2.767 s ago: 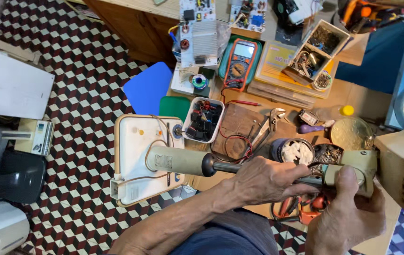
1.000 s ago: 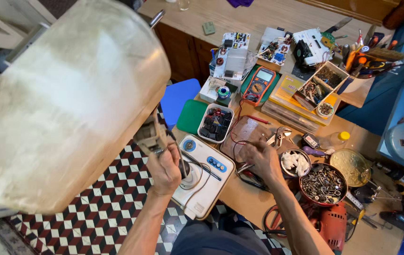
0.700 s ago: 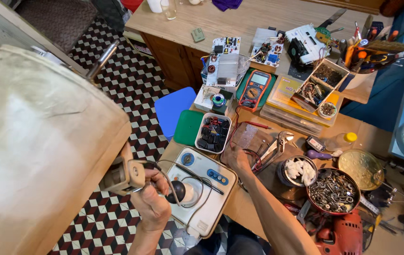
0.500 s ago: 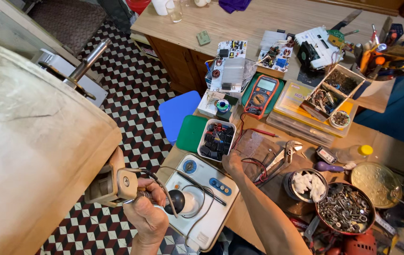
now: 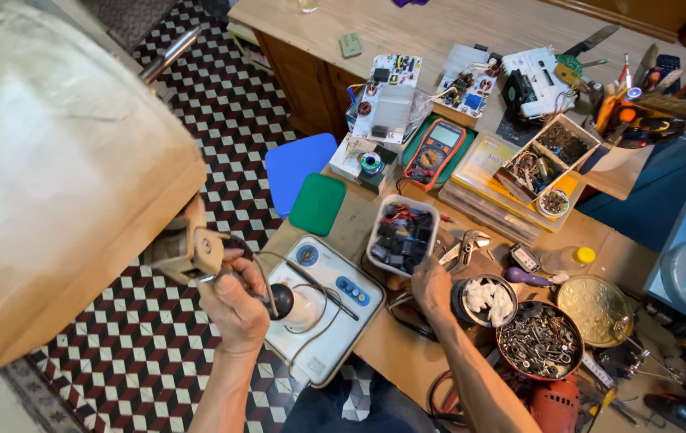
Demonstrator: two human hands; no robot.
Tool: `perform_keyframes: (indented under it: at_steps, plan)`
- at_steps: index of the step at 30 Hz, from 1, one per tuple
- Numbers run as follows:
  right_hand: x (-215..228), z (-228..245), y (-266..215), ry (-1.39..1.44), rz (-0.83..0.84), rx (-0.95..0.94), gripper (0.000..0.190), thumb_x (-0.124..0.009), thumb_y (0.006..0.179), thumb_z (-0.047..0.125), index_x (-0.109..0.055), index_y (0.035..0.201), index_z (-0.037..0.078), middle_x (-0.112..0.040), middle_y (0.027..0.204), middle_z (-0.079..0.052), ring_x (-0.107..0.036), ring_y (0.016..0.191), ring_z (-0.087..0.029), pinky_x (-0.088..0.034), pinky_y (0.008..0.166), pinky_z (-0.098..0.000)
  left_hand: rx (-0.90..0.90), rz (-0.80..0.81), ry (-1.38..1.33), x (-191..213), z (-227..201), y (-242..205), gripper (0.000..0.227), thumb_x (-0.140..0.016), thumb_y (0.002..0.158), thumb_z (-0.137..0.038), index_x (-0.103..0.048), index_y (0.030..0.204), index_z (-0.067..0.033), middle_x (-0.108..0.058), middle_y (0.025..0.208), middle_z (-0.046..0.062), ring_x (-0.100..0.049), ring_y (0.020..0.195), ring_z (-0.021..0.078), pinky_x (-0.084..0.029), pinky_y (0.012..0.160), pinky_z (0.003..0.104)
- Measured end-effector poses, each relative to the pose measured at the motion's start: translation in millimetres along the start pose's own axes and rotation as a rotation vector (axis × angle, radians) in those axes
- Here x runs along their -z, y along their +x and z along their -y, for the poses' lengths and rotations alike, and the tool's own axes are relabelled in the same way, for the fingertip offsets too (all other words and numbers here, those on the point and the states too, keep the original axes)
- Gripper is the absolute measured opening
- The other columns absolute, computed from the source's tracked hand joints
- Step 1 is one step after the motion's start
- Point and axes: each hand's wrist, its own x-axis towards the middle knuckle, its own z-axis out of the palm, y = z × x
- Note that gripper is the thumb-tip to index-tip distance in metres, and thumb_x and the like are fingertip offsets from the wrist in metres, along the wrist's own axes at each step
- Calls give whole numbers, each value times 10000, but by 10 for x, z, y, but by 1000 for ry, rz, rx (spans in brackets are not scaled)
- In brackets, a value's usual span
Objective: The person assembles a disassembled standing fan by attaching the motor housing to the neck and base, then repeatedly removes and reattaches the housing to test the fit. The person uses a cordless drill to tighten screws on the motor housing.
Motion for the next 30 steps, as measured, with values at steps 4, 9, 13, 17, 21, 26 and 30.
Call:
perform_keyframes:
  at_steps: [4,9,13,17,21,26,30]
  plan:
    - [214,-96,139,-29,-43,-80,300,-598,858,193,-566,1002,-68,-695,798,-295,-713,778,-462,-564,697,-530,29,-13,45,-1,-5,-4,649,-327,1085,-613,-417,1173,23,-463,756,37,-459,547,91,-387,483,214]
    - [241,395,-104,-263,-51,-5,252,-602,931,237,-623,1027,5,-708,865,-253,-698,818,-453,-544,720,-552,33,-27,29,0,-1,-49,648,-321,1104,-624,-420,1167,13,-427,751,37,-419,577,99,-380,529,223]
    - [-121,807,-126,-414,172,415,211,-575,957,256,-682,1024,88,-726,1003,-154,-678,1009,-355,-525,872,-480,43,-69,37,7,-10,-61,691,-321,1084,-668,-406,1154,14,-427,720,33,-420,567,108,-387,526,238]
    - [-659,634,382,-752,419,790,299,-584,876,265,-717,1111,136,-630,1261,-116,-453,1327,-303,-236,1144,-518,63,-163,18,-23,71,-129,722,-337,1075,-700,-426,1131,14,-405,658,30,-391,534,115,-387,508,247]
    - [-901,248,494,-765,440,815,291,-584,913,311,-720,1111,146,-603,1279,-80,-409,1350,-296,-158,1152,-614,107,-321,225,-21,180,-264,770,-243,1106,-719,-422,1058,28,-390,651,25,-391,522,107,-328,482,220]
    - [-872,114,408,-791,492,713,232,-585,930,293,-720,1079,176,-602,1244,-33,-405,1364,-255,-169,1164,-659,85,-388,221,-32,359,-187,757,-248,1104,-714,-396,1112,29,-401,664,28,-400,517,104,-330,476,219]
    - [-827,123,353,-827,420,749,236,-602,895,282,-717,1073,178,-598,1213,-32,-402,1358,-264,-183,1129,-683,59,-434,232,44,414,-131,752,-252,1101,-710,-375,1155,29,-409,674,30,-407,513,102,-333,471,219]
